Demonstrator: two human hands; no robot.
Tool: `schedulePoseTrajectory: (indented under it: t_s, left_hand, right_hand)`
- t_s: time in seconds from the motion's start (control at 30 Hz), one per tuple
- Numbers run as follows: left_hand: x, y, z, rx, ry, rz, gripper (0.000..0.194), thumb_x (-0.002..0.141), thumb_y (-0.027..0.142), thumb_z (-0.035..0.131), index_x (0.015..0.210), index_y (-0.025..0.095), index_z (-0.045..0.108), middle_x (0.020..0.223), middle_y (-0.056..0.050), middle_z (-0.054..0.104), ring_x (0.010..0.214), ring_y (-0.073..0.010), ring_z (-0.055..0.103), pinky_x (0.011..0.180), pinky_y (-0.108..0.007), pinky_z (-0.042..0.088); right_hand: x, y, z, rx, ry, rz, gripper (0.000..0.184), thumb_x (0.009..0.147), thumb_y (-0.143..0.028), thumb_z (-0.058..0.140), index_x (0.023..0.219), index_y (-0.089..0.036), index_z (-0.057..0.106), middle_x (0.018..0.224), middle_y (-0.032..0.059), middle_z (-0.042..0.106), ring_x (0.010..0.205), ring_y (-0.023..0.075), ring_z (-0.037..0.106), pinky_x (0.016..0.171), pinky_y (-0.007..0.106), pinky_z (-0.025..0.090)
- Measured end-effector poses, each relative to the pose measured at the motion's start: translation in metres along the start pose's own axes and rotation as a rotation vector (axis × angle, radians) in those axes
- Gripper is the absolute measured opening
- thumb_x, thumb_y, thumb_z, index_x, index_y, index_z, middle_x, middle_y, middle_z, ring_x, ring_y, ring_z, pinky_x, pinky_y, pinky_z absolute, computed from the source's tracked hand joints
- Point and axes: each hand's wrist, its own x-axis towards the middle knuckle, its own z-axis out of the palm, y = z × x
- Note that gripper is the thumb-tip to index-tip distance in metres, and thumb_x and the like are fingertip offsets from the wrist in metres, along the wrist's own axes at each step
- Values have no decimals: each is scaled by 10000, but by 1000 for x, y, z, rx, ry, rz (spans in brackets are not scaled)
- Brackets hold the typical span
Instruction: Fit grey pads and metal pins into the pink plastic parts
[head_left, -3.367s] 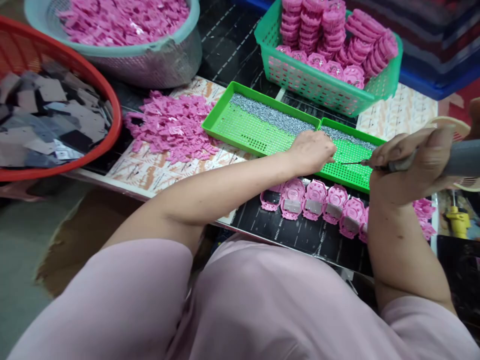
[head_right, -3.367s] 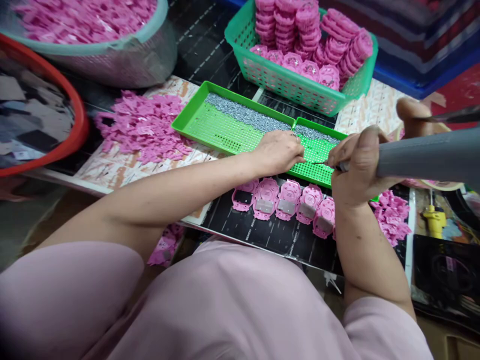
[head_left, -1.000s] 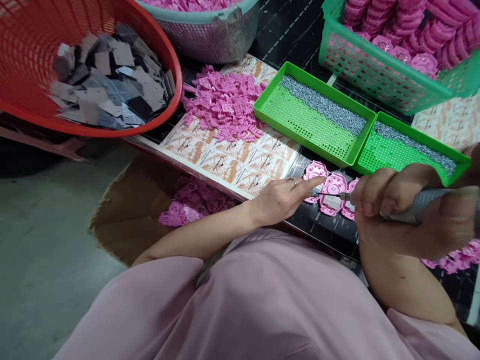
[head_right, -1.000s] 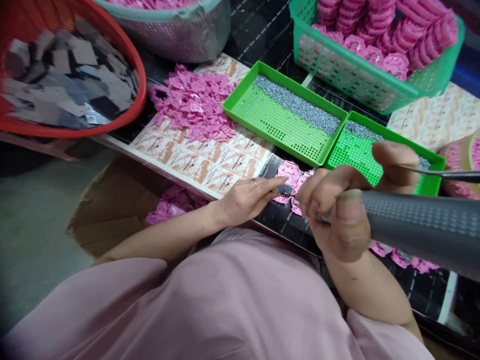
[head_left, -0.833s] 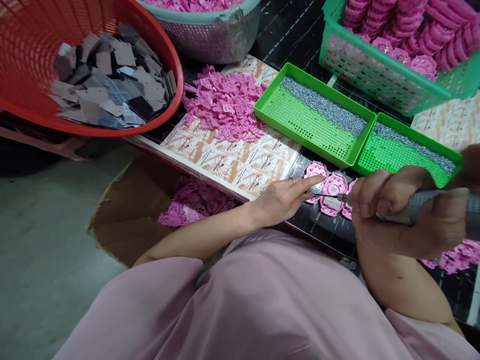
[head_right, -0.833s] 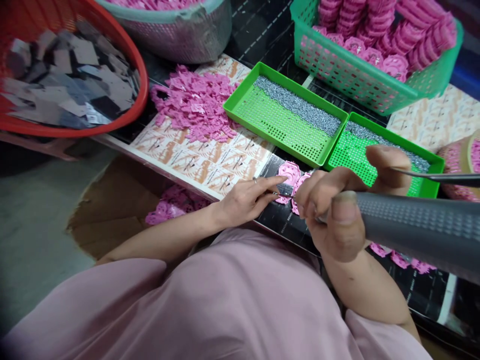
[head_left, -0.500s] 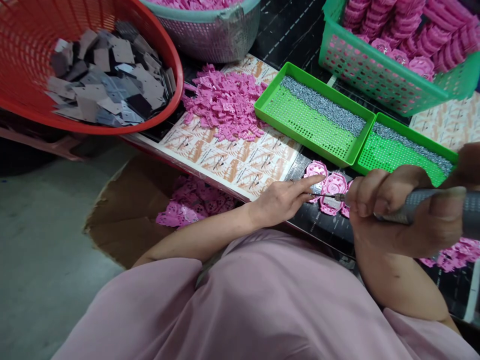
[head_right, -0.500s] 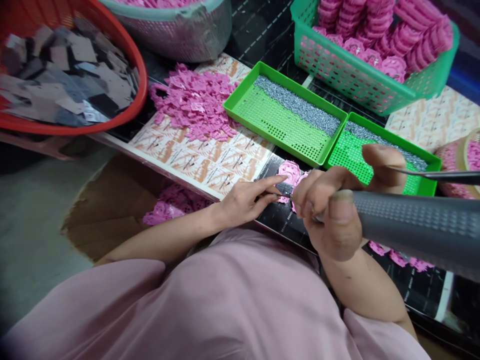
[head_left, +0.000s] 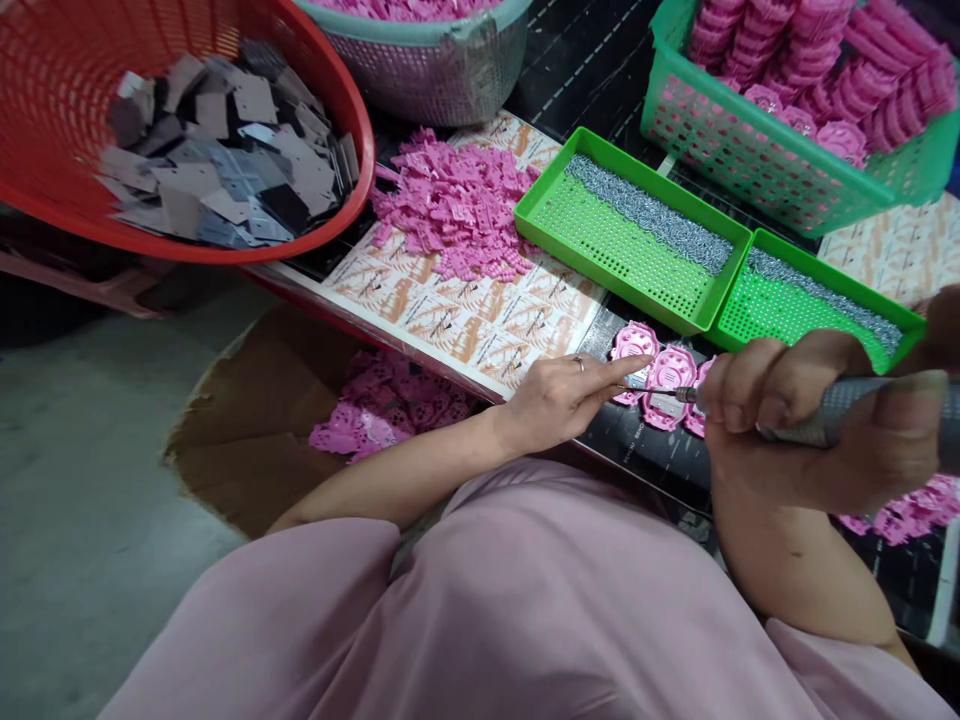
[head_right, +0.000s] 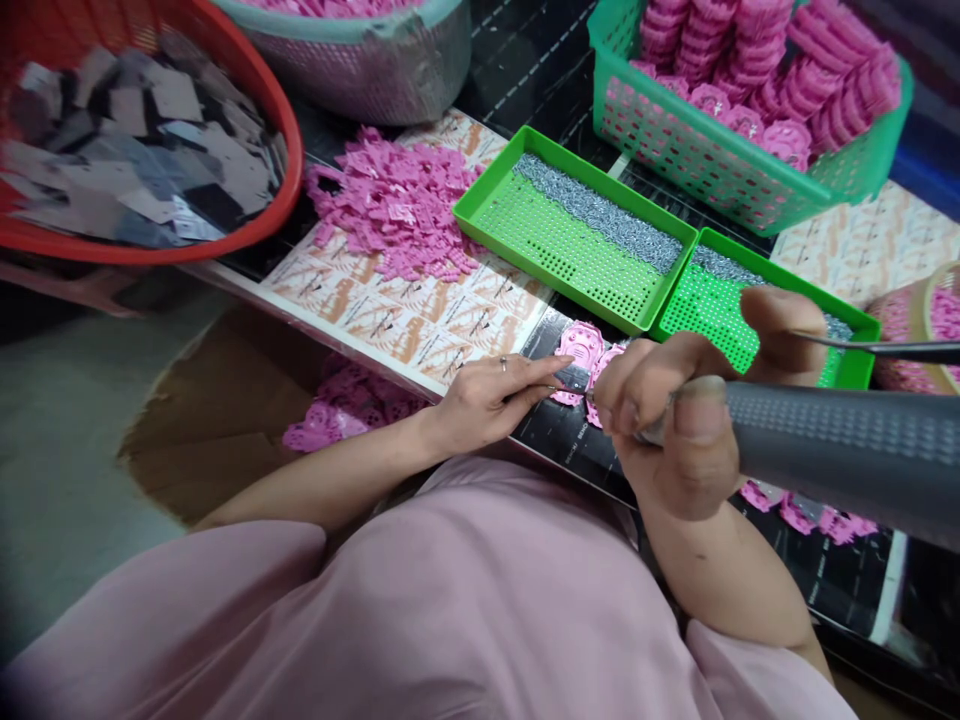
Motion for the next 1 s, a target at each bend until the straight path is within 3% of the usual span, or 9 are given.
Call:
schedulePoseTrajectory:
  t_s: [0.1,0.17,0.23,0.33,0.47,0.8,1.0]
  left_hand:
    - [0,0,0,-19,-6,37,340,973,145,494,1306,179,554,859,1,719,805,-88,680,777,-194,531]
    - [0,0,0,-15,-16,59,367,967,120,486,1325,183,536,897,-2,722,832,-89,681,794,-198,528]
    - [-1,0,0,13,-33,65,379,967,117,479,1337,186,524,910,0,722,833,-90,681,795,-203,523]
    - [-3,0,-1,75,-62,65,359,978,143,475,1333,170,522,870,2,716,799,-98,675,766,-215,515]
    - [-4,0,-2,154,-88,55,354,1002,186,443,1351,171,503,805,16,694,734,-99,648,735,-221,497]
    - [0,3,-7,252,-142,98,377,992,180,427,1354,200,529,752,17,681,741,-105,652,695,-236,468]
    - [-1,0,-5,283,-182,109,548,932,116,419,1462,255,406,711,25,652,741,-120,645,739,-248,504]
  right_hand:
    - [-1,0,3,93,4,-84,103,858,-280,608,802,-274,694,493,-56,409,369,85,425,339,255,365]
    - [-2,0,4,105,6,-96,161,854,-250,614,964,-324,705,510,-65,448,360,89,421,333,254,374]
    - [-2,0,4,102,14,-87,192,844,-265,628,1006,-343,696,510,-72,460,348,86,411,327,249,380]
    - [-4,-1,3,97,14,-33,72,830,-339,644,806,-289,690,468,-65,429,354,84,431,339,241,384]
    - [-5,2,3,47,46,53,438,799,-474,646,502,-185,504,409,-45,356,349,76,421,342,248,360]
    - [-4,3,8,30,45,46,439,795,-455,652,490,-188,486,419,-54,348,330,76,401,334,261,322]
    - [-7,5,8,9,60,50,424,790,-450,650,502,-191,479,428,-60,354,339,76,409,349,261,326]
